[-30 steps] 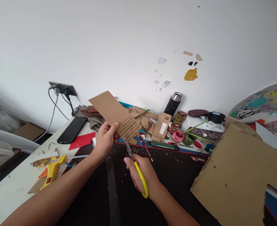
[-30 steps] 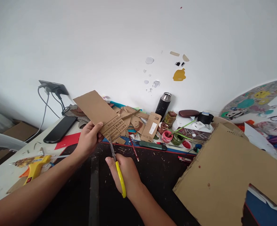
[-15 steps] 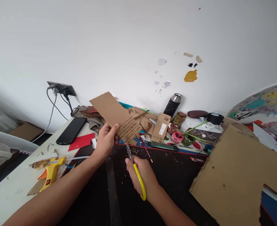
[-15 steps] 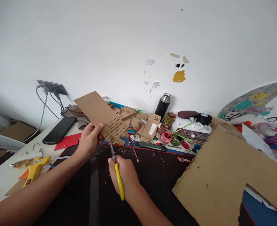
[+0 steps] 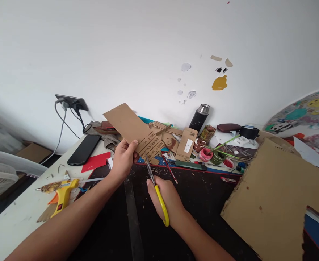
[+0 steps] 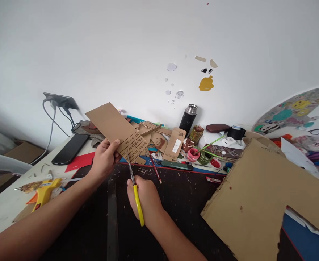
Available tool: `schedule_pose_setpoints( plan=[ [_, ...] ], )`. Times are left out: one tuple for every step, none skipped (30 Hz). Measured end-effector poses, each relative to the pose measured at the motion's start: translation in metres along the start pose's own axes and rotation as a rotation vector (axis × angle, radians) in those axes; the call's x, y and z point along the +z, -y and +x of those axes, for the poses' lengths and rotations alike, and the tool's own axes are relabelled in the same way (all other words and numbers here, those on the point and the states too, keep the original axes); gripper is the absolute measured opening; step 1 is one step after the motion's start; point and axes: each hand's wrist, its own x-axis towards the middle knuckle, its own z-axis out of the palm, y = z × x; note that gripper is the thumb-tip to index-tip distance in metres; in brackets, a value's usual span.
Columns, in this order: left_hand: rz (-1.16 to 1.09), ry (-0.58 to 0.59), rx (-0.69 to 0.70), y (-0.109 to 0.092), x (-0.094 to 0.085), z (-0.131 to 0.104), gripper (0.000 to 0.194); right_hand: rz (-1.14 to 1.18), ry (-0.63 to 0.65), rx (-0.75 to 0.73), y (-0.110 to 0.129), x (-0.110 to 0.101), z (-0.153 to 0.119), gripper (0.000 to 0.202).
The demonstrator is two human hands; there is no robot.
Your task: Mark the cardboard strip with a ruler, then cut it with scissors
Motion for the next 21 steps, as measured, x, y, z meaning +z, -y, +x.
schedule_pose_setpoints(
  plan=[
    [-0.001, -0.001, 0.001, 0.0, 0.0, 0.0, 0.038, -0.002, -0.001, -0.003, 0.001, 0.0, 0.0, 0.034],
    [-0.002, -0.002, 0.002, 0.0, 0.0, 0.0, 0.039, -0.001, 0.0, -0.009, 0.001, -0.001, 0.0, 0.034],
    [-0.002, -0.002, 0.003, 0.0, 0.0, 0.0, 0.038, 0.006, -0.001, -0.012, 0.001, -0.001, 0.0, 0.034],
    [-0.002, 0.001, 0.003, 0.0, 0.0, 0.0, 0.038, 0.02, -0.001, -0.011, 0.0, -0.001, -0.001, 0.034],
    [-0.001, 0.003, 0.004, 0.0, 0.0, 0.0, 0.038, 0.041, 0.002, -0.002, -0.002, 0.0, -0.001, 0.034],
    [-0.001, 0.006, 0.008, -0.001, 0.0, 0.0, 0.038, 0.068, 0.012, 0.013, -0.004, 0.0, -0.001, 0.035],
    [0.0, 0.008, 0.013, -0.001, 0.001, 0.0, 0.038, 0.1, 0.026, 0.034, -0.006, 0.0, -0.002, 0.035],
    [0.001, 0.01, 0.018, -0.002, 0.001, 0.0, 0.038, 0.133, 0.047, 0.058, -0.008, 0.0, -0.002, 0.035],
    [0.003, 0.011, 0.022, -0.002, 0.001, 0.0, 0.038, 0.166, 0.073, 0.078, -0.01, 0.0, -0.002, 0.036],
    [0.005, 0.012, 0.024, -0.002, 0.001, 0.0, 0.039, 0.194, 0.098, 0.089, -0.012, 0.0, -0.002, 0.036],
    [0.01, 0.014, 0.024, -0.002, 0.001, 0.0, 0.039, 0.215, 0.114, 0.089, -0.013, -0.001, -0.001, 0.037],
    [0.015, 0.014, 0.022, -0.002, 0.001, 0.0, 0.039, 0.225, 0.123, 0.074, -0.014, -0.002, -0.001, 0.038],
    [0.02, 0.012, 0.02, -0.002, 0.001, 0.0, 0.039, 0.226, 0.123, 0.051, -0.014, -0.004, -0.001, 0.039],
    [0.024, 0.01, 0.019, -0.001, 0.001, 0.0, 0.038, 0.221, 0.119, 0.025, -0.014, -0.005, -0.001, 0.039],
    [0.027, 0.01, 0.019, -0.002, 0.001, 0.0, 0.038, 0.215, 0.114, 0.006, -0.013, -0.007, -0.001, 0.038],
    [0.029, 0.01, 0.019, -0.002, 0.001, 0.001, 0.038, 0.217, 0.113, -0.001, -0.012, -0.008, -0.001, 0.037],
    [0.031, 0.01, 0.02, -0.002, 0.001, 0.001, 0.038, 0.229, 0.117, 0.001, -0.011, -0.009, -0.001, 0.036],
    [0.032, 0.01, 0.021, -0.003, 0.0, 0.001, 0.038, 0.249, 0.122, 0.005, -0.01, -0.01, -0.001, 0.034],
    [0.033, 0.01, 0.022, -0.004, 0.0, 0.001, 0.039, 0.273, 0.128, 0.008, -0.009, -0.011, -0.002, 0.034],
    [0.032, 0.011, 0.023, -0.005, 0.0, 0.001, 0.039, 0.295, 0.135, 0.007, -0.008, -0.011, -0.002, 0.035],
    [0.031, 0.011, 0.024, -0.006, 0.0, 0.001, 0.039, 0.313, 0.142, 0.005, -0.007, -0.011, -0.002, 0.036]
  ],
)
